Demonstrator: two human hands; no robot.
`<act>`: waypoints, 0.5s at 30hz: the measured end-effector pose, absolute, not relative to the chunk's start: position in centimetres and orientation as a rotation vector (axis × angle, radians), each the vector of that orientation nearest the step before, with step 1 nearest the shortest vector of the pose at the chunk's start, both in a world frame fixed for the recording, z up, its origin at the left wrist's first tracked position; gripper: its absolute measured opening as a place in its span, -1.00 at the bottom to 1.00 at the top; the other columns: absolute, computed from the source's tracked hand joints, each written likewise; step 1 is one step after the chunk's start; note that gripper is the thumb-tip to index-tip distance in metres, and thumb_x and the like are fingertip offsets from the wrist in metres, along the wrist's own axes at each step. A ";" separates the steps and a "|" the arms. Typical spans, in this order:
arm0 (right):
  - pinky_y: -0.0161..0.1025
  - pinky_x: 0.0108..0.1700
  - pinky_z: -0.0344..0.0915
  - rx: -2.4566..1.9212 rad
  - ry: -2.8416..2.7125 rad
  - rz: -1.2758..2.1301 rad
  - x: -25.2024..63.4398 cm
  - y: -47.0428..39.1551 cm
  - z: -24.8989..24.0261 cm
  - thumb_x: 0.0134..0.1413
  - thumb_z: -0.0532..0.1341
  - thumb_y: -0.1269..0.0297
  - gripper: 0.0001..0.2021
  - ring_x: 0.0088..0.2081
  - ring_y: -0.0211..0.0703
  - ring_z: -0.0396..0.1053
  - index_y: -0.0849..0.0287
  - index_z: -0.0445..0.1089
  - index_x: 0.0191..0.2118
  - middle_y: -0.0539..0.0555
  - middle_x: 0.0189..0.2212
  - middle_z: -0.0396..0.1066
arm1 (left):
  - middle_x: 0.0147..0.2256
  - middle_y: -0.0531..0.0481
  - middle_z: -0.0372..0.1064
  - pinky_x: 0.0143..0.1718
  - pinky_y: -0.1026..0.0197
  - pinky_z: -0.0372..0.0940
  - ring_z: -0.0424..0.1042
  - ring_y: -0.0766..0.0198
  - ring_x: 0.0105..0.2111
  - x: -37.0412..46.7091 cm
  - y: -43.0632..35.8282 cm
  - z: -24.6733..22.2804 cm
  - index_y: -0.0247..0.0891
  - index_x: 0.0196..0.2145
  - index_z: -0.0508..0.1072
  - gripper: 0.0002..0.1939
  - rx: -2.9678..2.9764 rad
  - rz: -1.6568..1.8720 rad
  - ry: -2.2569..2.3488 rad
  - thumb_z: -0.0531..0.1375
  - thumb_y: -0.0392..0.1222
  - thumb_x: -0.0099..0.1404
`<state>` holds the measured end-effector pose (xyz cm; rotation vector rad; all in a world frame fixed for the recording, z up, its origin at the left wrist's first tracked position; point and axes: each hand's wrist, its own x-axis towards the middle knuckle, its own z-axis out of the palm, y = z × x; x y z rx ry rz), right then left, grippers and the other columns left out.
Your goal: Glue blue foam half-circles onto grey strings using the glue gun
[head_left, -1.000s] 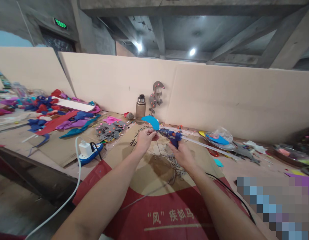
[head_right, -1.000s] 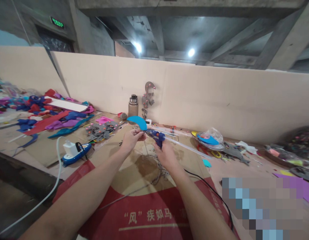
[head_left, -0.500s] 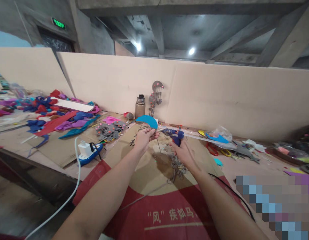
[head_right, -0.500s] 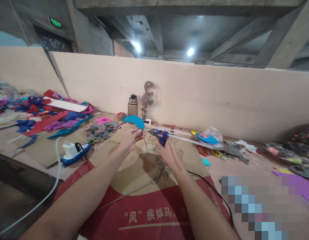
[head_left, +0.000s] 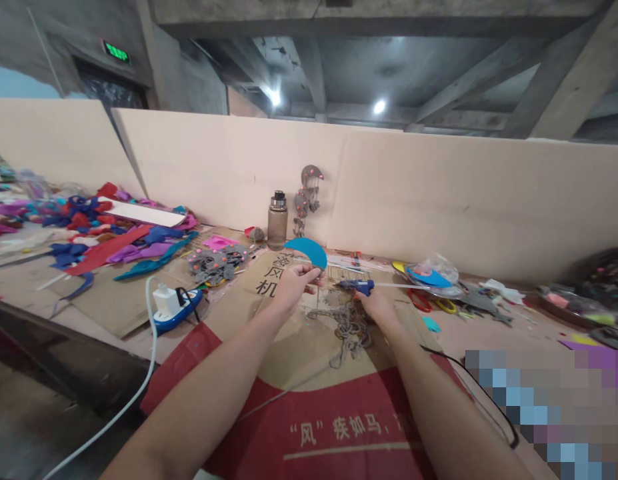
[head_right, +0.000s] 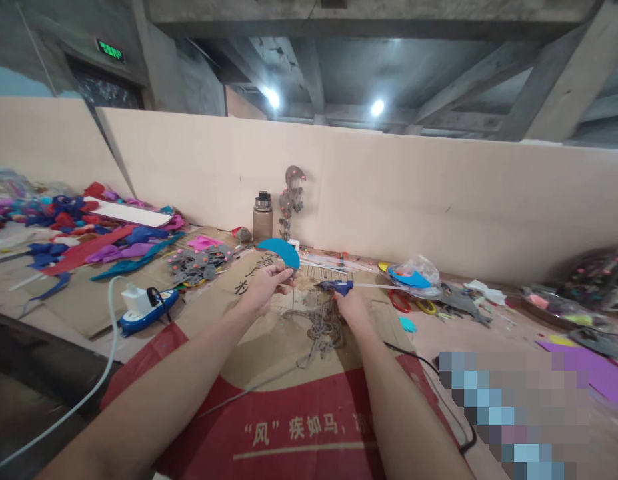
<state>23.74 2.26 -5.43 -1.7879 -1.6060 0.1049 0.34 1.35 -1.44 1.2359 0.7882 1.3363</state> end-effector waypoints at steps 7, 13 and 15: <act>0.07 0.00 0.25 -1.398 -1.435 0.211 18.4 -0.3 -2.3 -0.03 0.19 0.18 -0.73 -0.05 0.10 0.32 0.19 0.26 -0.19 0.30 -0.13 0.35 | -0.44 0.00 0.45 -0.39 0.28 0.20 0.36 0.31 -0.42 0.5 1.2 -1.2 -0.32 -0.45 0.51 -0.80 1.563 1.570 1.083 0.27 -0.09 0.09; -0.17 -0.26 0.36 -0.929 -1.304 0.987 13.3 -1.8 -1.6 -0.10 0.26 0.09 -0.55 -0.39 -0.21 0.35 0.06 0.13 -0.09 -0.03 -0.37 0.37 | -0.39 -0.03 0.49 -0.33 0.25 0.23 0.40 0.28 -0.39 0.8 0.2 -0.6 -0.29 -0.40 0.54 -0.84 1.732 1.573 1.069 0.24 -0.14 0.13; -0.24 -0.38 0.27 -1.060 -1.306 0.898 13.4 -2.1 -1.5 -0.07 0.24 0.07 -0.64 -0.46 -0.25 0.25 0.09 0.21 -0.18 -0.07 -0.45 0.30 | -0.42 -0.03 0.49 -0.33 0.25 0.24 0.40 0.28 -0.41 0.9 0.0 -0.6 -0.30 -0.41 0.53 -0.82 1.699 1.559 1.076 0.24 -0.11 0.13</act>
